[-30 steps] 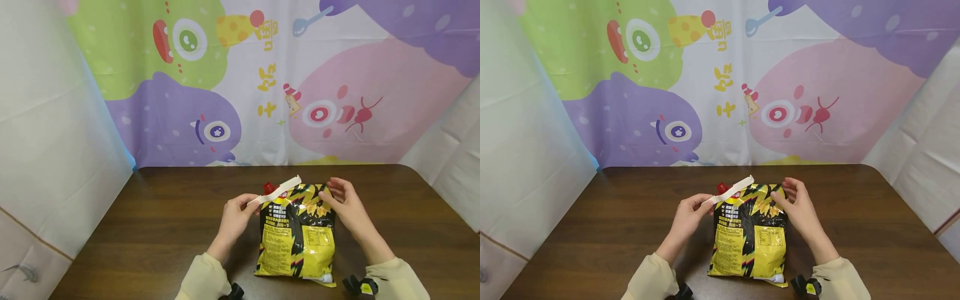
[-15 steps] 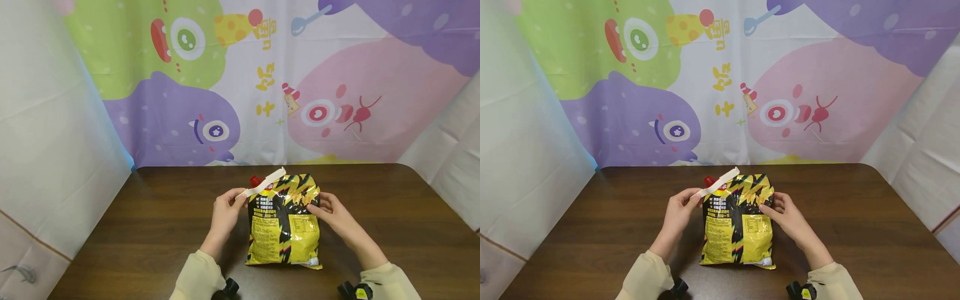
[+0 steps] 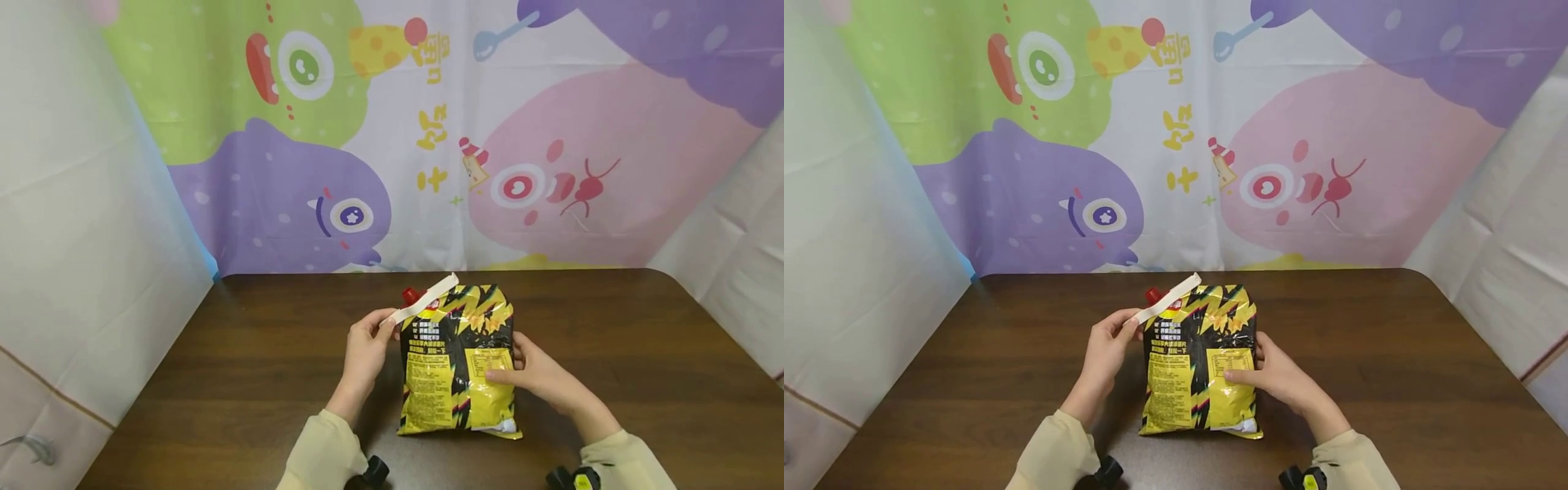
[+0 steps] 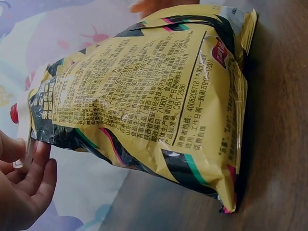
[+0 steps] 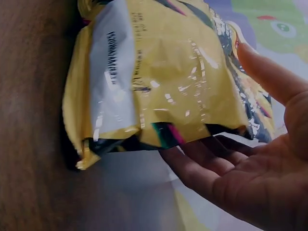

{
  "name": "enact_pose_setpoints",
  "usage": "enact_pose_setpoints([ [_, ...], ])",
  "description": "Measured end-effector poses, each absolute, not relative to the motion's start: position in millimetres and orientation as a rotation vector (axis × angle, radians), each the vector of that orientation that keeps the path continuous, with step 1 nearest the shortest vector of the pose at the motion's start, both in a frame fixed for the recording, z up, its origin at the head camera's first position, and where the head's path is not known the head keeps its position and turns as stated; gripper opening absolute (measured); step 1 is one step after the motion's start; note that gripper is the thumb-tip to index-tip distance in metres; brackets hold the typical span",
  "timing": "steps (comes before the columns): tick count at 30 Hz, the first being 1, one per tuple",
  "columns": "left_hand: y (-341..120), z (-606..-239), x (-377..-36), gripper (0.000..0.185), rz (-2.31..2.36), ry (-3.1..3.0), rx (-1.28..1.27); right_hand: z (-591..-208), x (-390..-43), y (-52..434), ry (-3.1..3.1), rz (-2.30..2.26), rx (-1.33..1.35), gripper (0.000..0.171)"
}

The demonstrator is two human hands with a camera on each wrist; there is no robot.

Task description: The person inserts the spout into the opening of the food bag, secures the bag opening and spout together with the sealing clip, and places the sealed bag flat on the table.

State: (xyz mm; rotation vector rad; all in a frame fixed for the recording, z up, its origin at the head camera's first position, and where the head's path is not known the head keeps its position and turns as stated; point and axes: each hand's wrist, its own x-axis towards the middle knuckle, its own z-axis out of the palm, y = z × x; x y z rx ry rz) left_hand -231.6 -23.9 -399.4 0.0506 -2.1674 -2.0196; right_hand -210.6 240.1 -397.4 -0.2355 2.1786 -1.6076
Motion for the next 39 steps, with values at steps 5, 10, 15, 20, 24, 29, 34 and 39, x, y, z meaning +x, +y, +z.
enact_pose_setpoints([
  [5,-23.0,-402.8,-232.5,0.015,-2.014,-2.157,0.102,-401.9,-207.4,240.3,2.130,-1.527,-0.296,0.094],
  [10,-22.8,-406.9,-235.2,0.015,-2.008,-2.145,0.090,-406.3,-207.4,239.9,2.061,-1.527,-0.384,0.095],
  [15,-23.9,-408.1,-235.5,0.016,-2.063,-2.129,0.112,-412.0,-209.1,239.6,2.000,-1.540,-0.441,0.093],
  [20,-24.7,-407.4,-235.9,0.017,-2.084,-2.125,0.115,-415.8,-211.3,239.7,1.973,-1.539,-0.465,0.079],
  [24,-24.7,-407.9,-236.4,0.017,-2.103,-2.118,0.124,-418.1,-212.7,241.1,1.956,-1.548,-0.488,0.070],
  [29,-24.9,-409.2,-236.9,0.017,-2.125,-2.104,0.134,-421.3,-214.2,241.8,1.977,-1.562,-0.501,0.063],
  [34,-25.7,-409.9,-237.5,0.017,-2.133,-2.105,0.128,-422.3,-215.3,242.3,2.017,-1.563,-0.484,0.061],
  [39,-26.4,-408.9,-237.0,0.019,-2.146,-2.162,0.111,-421.6,-215.2,245.8,2.056,-1.558,-0.467,0.059],
])
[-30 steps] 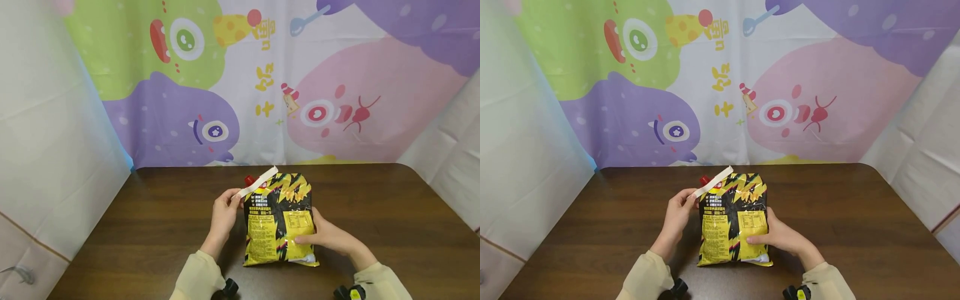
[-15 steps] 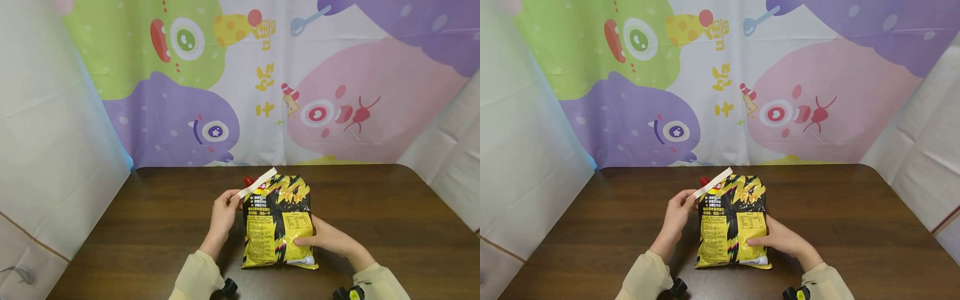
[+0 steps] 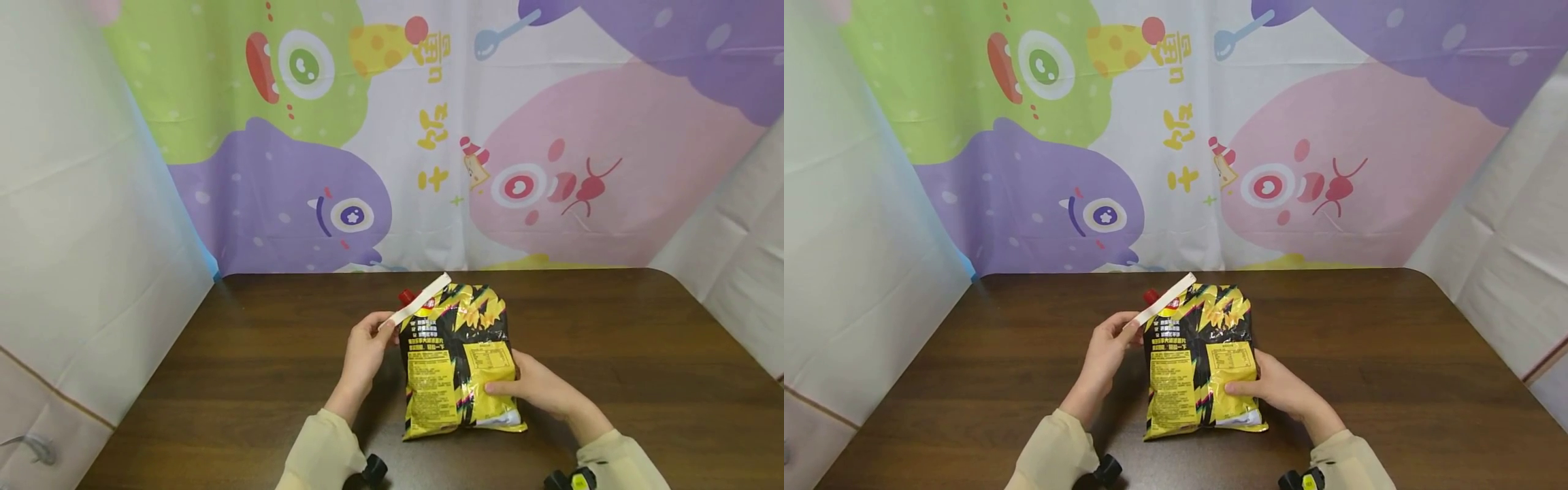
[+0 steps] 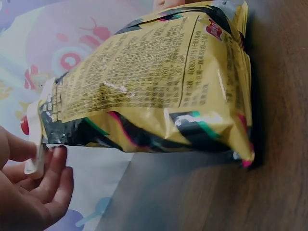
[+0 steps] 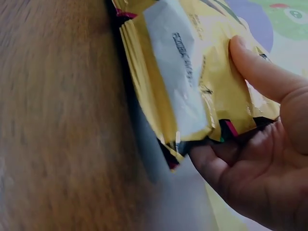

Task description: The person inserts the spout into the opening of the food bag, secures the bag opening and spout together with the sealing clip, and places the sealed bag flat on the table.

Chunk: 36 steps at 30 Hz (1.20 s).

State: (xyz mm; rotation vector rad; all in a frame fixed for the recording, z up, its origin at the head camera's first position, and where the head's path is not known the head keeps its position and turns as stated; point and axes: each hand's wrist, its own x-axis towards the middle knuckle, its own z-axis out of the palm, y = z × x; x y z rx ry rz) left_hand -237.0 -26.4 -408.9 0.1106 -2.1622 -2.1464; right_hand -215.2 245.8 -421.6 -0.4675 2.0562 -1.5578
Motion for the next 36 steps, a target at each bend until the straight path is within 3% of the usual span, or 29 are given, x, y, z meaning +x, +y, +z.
enact_pose_setpoints([
  [2,-26.2,-408.8,-236.2,0.026,-2.143,-2.208,0.112,-422.0,-215.5,246.9,2.058,-1.565,-0.452,0.058],
  [8,-24.1,-411.1,-232.7,0.078,-2.182,-2.353,0.152,-425.5,-217.2,249.5,2.061,-1.605,-0.387,0.062],
  [10,-23.6,-412.7,-231.0,0.084,-2.205,-2.423,0.139,-426.4,-217.6,250.1,2.067,-1.620,-0.361,0.062],
  [15,-21.8,-415.9,-226.2,0.081,-2.212,-2.682,0.013,-427.1,-219.2,250.8,2.088,-1.642,-0.292,0.062],
  [22,-16.9,-418.3,-220.3,0.062,-2.181,-2.862,-0.211,-426.6,-220.8,251.7,2.083,-1.687,-0.272,0.058],
  [28,-17.0,-417.5,-214.2,0.080,-2.304,-2.871,-0.262,-425.3,-220.7,249.9,2.033,-1.740,-0.285,0.056],
  [36,-18.1,-416.9,-209.0,0.082,-2.202,-2.894,-0.215,-424.4,-219.6,246.1,1.978,-1.739,-0.275,0.057],
])
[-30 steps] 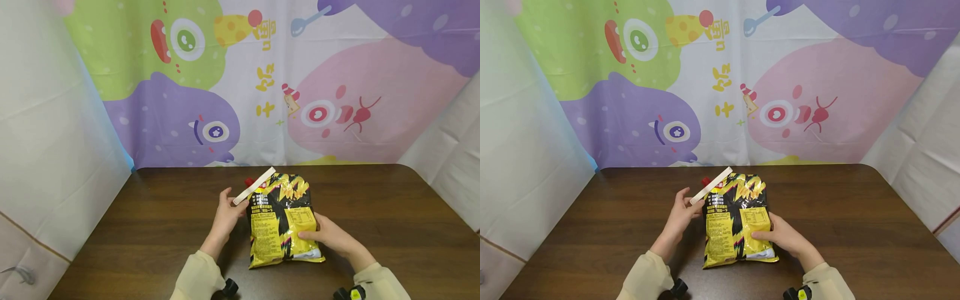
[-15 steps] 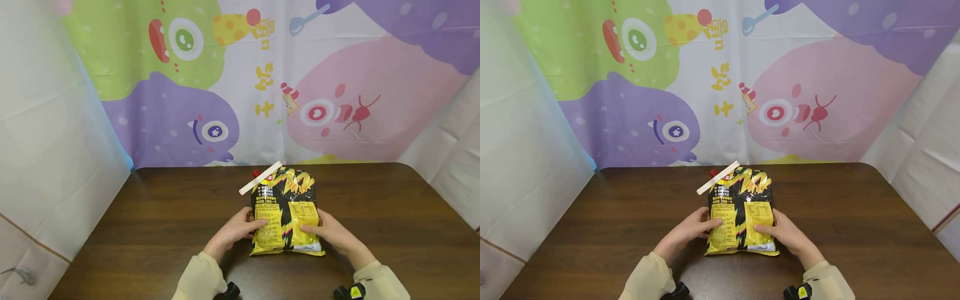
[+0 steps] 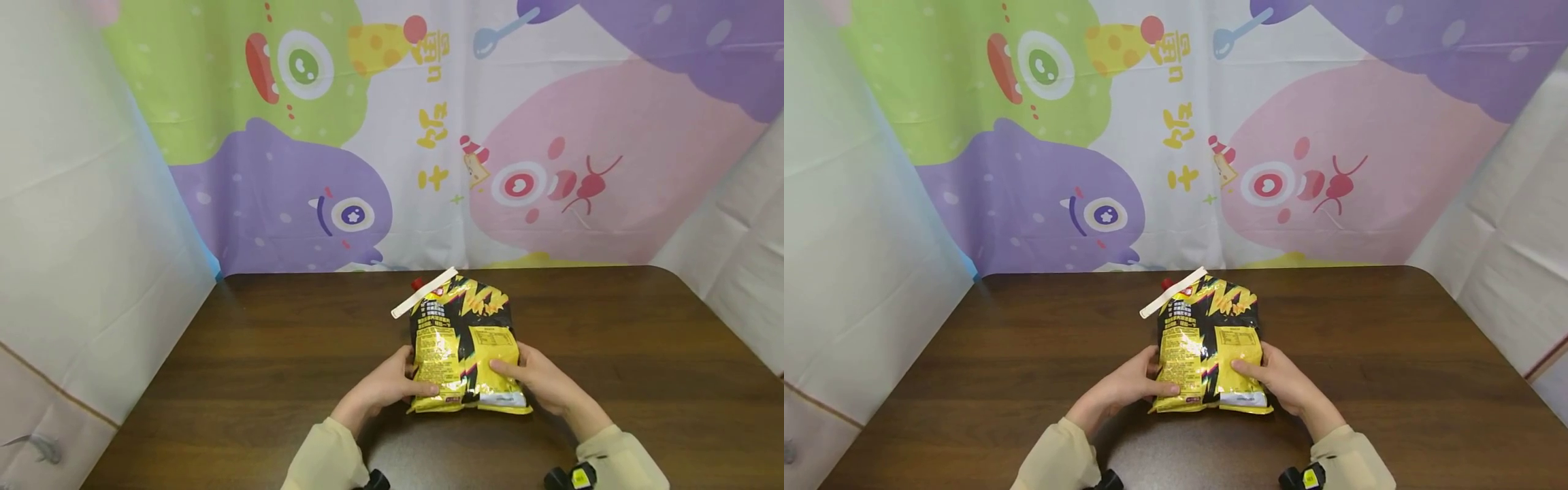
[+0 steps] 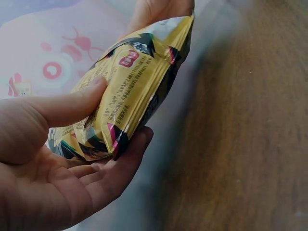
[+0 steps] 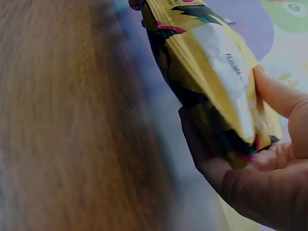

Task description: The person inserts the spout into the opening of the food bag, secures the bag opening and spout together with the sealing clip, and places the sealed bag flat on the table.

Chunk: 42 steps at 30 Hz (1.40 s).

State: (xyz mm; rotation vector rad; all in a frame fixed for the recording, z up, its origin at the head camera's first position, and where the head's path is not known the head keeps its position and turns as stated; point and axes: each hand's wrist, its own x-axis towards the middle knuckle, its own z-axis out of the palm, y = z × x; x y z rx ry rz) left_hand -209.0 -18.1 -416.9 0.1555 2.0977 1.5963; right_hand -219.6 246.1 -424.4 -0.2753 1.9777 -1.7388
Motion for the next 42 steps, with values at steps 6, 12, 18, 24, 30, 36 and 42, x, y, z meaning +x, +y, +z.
enact_pose_setpoints([
  [6,-18.1,-418.0,-207.5,0.080,1.579,2.120,0.145,-424.5,-216.9,244.9,1.912,-1.756,-0.233,0.072],
  [12,-17.3,-422.8,-207.5,0.077,1.597,2.082,0.146,-428.9,-210.4,244.6,1.936,-1.725,-0.179,0.090],
  [18,-15.7,-424.6,-206.8,0.067,1.612,2.038,0.150,-434.7,-205.4,243.5,1.955,-1.744,-0.147,0.087],
  [24,-15.2,-425.3,-206.7,0.060,1.601,2.071,0.138,-435.3,-205.4,241.2,2.011,-1.730,-0.138,0.085],
  [30,-14.6,-425.3,-206.4,0.066,1.623,2.077,0.097,-435.2,-206.6,238.8,2.076,-1.699,-0.086,0.085],
  [36,-15.1,-426.7,-209.8,0.087,1.676,2.122,0.100,-428.9,-206.6,234.7,2.177,-1.690,-0.022,0.111],
  [42,-16.0,-427.0,-211.9,0.077,1.648,2.145,0.192,-425.2,-206.3,234.7,2.205,-1.653,-0.125,0.098],
])
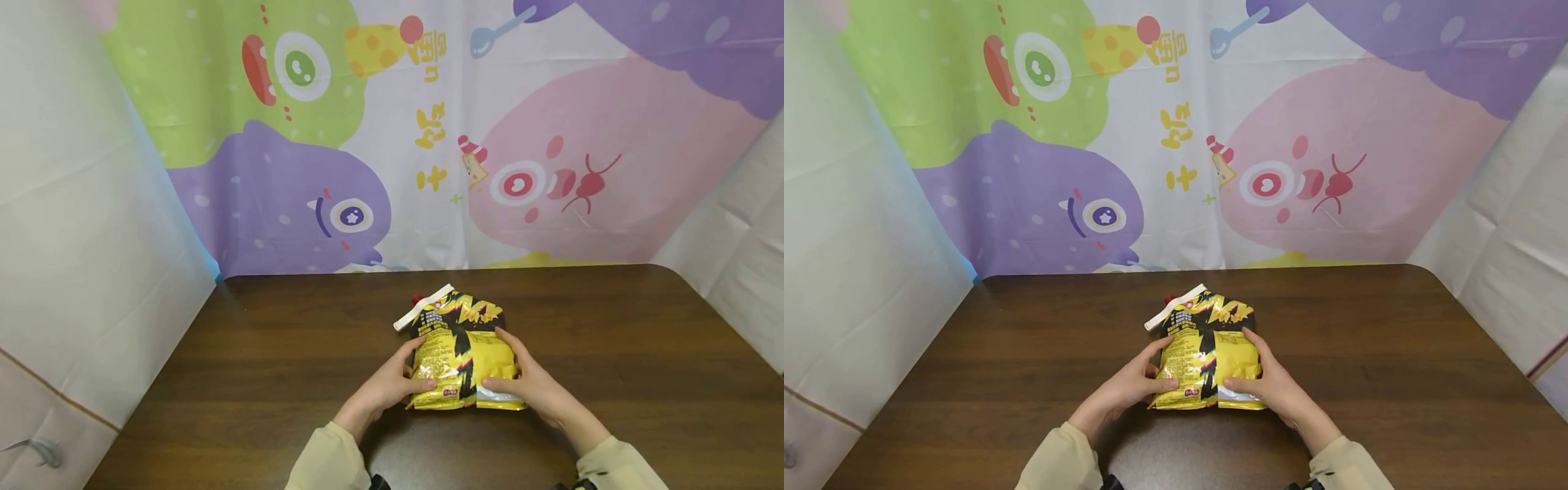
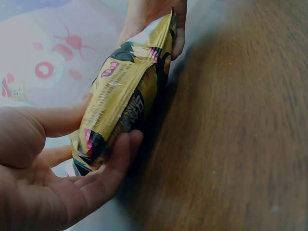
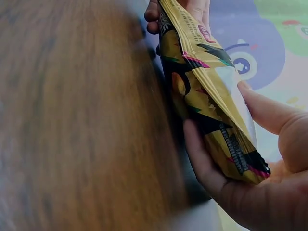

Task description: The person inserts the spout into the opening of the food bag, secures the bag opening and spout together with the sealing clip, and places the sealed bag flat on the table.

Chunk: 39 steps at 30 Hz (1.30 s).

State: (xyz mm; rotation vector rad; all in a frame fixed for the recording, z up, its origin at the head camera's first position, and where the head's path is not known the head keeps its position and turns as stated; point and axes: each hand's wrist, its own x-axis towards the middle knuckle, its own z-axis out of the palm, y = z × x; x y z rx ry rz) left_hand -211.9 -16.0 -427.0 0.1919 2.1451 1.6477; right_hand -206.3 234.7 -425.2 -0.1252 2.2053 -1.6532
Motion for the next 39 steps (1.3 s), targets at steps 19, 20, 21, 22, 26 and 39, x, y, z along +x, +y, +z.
enact_pose_setpoints([
  [19,-19.7,-426.6,-212.7,0.072,1.607,2.160,0.166,-424.0,-209.6,238.2,2.250,-1.490,-0.074,0.092],
  [20,-19.8,-426.5,-212.8,0.072,1.607,2.161,0.164,-423.1,-209.4,238.4,2.250,-1.484,-0.080,0.091],
  [21,-19.9,-426.6,-212.9,0.072,1.605,2.162,0.164,-422.3,-209.1,238.5,2.247,-1.481,-0.087,0.090],
  [22,-19.9,-426.4,-212.9,0.073,1.601,2.164,0.163,-421.6,-208.9,238.8,2.245,-1.482,-0.094,0.089],
  [26,-20.5,-424.9,-213.1,0.073,1.583,2.165,0.161,-420.2,-208.3,239.8,2.235,-1.501,-0.111,0.083],
  [39,-23.9,-417.5,-209.9,0.075,1.548,2.133,0.176,-420.6,-209.3,243.2,2.374,-1.491,-0.119,0.065],
])
